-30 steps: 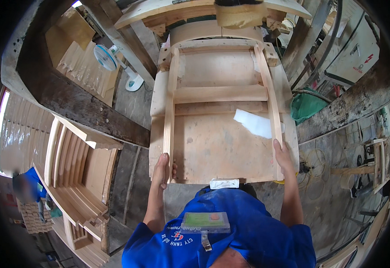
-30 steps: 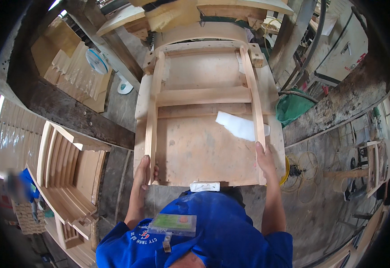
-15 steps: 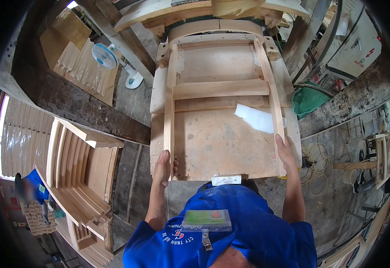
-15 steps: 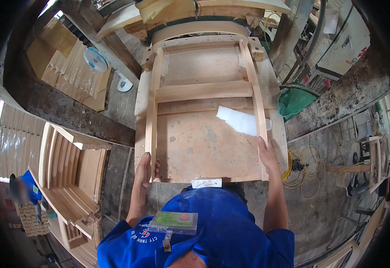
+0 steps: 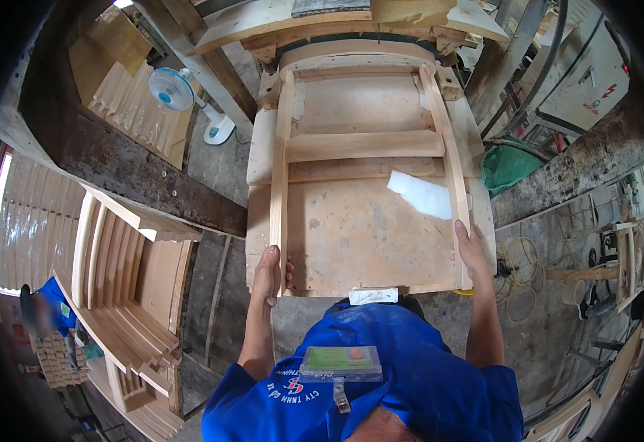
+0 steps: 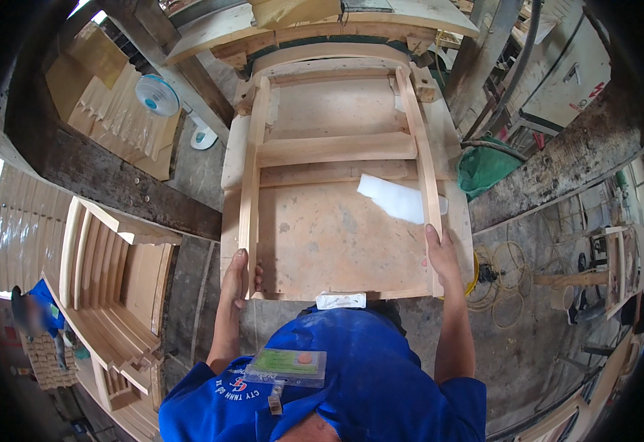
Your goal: The person repeatedly picks up wooden chair frames and curved backrest pieces, places the backrest onto the frame, and moves the assembled unit to a nearby stack. The worker handles each chair one at a time in a repetitive loop.
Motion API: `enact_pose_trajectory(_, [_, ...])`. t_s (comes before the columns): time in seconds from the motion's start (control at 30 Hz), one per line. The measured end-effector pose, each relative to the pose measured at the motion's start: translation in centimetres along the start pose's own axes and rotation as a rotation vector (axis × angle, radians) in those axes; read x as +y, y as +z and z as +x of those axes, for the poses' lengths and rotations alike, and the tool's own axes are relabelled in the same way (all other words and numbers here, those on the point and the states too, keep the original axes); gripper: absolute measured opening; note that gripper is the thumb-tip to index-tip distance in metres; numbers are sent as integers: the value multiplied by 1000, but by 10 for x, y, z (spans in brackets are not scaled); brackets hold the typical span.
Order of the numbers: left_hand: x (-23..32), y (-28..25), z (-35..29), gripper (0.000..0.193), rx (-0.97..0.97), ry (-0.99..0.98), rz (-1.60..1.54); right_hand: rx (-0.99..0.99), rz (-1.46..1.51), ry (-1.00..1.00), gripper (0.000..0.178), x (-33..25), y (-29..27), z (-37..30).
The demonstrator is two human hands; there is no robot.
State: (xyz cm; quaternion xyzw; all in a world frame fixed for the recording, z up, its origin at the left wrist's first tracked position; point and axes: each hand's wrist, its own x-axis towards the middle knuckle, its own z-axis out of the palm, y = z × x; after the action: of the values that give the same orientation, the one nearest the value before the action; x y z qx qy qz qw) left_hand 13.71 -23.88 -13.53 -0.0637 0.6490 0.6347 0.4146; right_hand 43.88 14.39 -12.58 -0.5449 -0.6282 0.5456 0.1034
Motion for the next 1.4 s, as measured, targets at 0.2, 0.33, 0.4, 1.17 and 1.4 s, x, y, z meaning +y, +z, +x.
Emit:
enact_pose_trajectory(0.2, [0,-1,0,47,-1,-16,-10,16,-28,4,69,-5,1,-5])
enact_pose_trajectory(0.33, [1,0,-1,50,-6,-7,-7,14,-26,8,69,-4,1,-3])
enact_pose_trajectory(0.4, [1,-1,-1,49,-6,-4,-8,-1,-18,5,68,-4,0,-2])
enact_pose_trajectory(1.17, [-6,7,-6,40,10,117,84,96,-1,-78,65,0,1,-12])
enact_pose_trajectory(1.4, [-3,11,-6,39,31,115,110,49,-88,-83,62,0,-6,-14])
